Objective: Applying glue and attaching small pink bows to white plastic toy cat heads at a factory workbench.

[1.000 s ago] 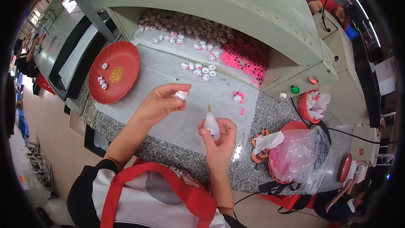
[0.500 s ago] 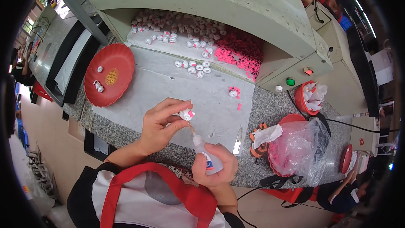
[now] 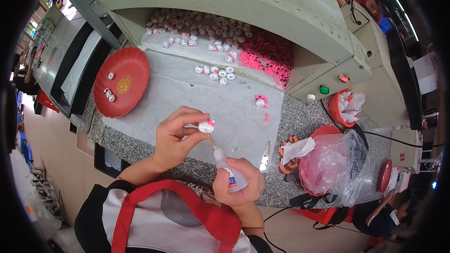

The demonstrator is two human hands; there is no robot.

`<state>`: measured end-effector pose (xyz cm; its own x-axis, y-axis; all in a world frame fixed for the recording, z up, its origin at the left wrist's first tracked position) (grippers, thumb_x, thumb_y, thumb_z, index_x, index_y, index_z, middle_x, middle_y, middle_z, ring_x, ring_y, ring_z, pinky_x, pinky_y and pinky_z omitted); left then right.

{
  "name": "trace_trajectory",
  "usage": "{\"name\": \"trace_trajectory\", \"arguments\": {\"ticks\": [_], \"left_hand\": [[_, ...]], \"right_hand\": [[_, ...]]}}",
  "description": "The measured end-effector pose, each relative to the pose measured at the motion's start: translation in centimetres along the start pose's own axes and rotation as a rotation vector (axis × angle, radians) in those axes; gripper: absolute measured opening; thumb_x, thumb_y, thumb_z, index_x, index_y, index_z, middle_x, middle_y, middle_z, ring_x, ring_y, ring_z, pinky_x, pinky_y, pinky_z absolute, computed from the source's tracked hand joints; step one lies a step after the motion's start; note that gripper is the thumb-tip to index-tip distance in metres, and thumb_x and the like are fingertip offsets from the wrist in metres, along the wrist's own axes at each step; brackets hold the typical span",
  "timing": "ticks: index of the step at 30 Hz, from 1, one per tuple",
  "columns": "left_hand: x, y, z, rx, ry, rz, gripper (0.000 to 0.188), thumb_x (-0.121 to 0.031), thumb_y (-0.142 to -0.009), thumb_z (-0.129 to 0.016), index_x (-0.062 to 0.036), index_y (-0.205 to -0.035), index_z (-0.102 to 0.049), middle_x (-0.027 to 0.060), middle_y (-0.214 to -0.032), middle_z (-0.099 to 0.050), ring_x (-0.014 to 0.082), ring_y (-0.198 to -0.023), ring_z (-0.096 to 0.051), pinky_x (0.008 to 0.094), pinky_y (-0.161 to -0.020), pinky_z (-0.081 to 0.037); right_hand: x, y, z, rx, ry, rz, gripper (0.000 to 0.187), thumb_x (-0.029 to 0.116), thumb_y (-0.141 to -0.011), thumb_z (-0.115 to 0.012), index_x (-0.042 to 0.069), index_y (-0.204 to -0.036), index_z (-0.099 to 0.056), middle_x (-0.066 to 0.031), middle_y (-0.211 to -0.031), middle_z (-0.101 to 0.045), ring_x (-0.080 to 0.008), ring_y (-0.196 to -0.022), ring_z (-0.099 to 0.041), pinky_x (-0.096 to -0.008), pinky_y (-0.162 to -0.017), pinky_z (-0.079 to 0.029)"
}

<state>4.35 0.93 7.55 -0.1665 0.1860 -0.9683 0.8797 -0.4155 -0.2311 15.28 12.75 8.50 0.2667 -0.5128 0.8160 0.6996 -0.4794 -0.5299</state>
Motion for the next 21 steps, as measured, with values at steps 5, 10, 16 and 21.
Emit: {"name": "trace_trajectory", "arguments": {"ticks": [5, 10, 16, 21], "left_hand": [[-0.1, 0.2, 0.0, -0.002, -0.020, -0.020, 0.033, 0.008, -0.071, -0.061, -0.0011, -0.103, -0.057, 0.0098, -0.098, -0.052, 0.0163, -0.088, -0.057, 0.0255, -0.074, -0.054], [-0.2, 0.1, -0.2, -0.021, -0.018, -0.005, 0.032, 0.009, -0.071, -0.060, -0.0005, -0.101, -0.056, 0.0105, -0.096, -0.053, 0.0172, -0.086, -0.058, 0.0263, -0.073, -0.054], [-0.2, 0.0, 0.0, -0.022, -0.124, -0.134, 0.029, 0.009, -0.070, -0.060, -0.0002, -0.097, -0.058, 0.0112, -0.095, -0.054, 0.0179, -0.086, -0.059, 0.0262, -0.073, -0.054], [-0.3, -0.2, 0.1, 0.004, -0.103, -0.120, 0.028, 0.013, -0.069, -0.059, 0.0037, -0.095, -0.056, 0.0136, -0.098, -0.051, 0.0197, -0.090, -0.057, 0.0281, -0.076, -0.053]], "right_hand": [[0.0, -0.8, -0.2, -0.027, 0.020, 0.153, 0.023, 0.008, -0.067, -0.060, -0.002, -0.087, -0.054, -0.0123, -0.068, -0.059, -0.0191, -0.053, -0.057, -0.0259, -0.049, -0.046], [-0.1, -1.1, -0.3, -0.014, 0.028, 0.195, 0.024, 0.007, -0.067, -0.060, -0.002, -0.088, -0.053, -0.0119, -0.065, -0.058, -0.0188, -0.048, -0.056, -0.0258, -0.045, -0.045], [0.4, -1.7, -0.4, 0.048, 0.000, 0.256, 0.022, 0.005, -0.068, -0.059, -0.003, -0.087, -0.052, -0.0097, -0.061, -0.055, -0.0174, -0.043, -0.052, -0.0256, -0.040, -0.041], [0.9, -2.0, 0.0, 0.059, 0.018, 0.258, 0.021, 0.004, -0.067, -0.058, -0.003, -0.086, -0.052, -0.0099, -0.061, -0.056, -0.0176, -0.044, -0.053, -0.0256, -0.041, -0.041]]}}
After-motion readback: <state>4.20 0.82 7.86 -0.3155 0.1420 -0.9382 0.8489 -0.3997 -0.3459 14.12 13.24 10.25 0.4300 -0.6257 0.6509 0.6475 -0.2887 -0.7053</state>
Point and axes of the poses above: each hand's wrist, its own y-axis away from the middle knuckle, its own z-axis out of the back of the hand, x = y × z, the point moved 2 cm from there along -y, towards the middle knuckle
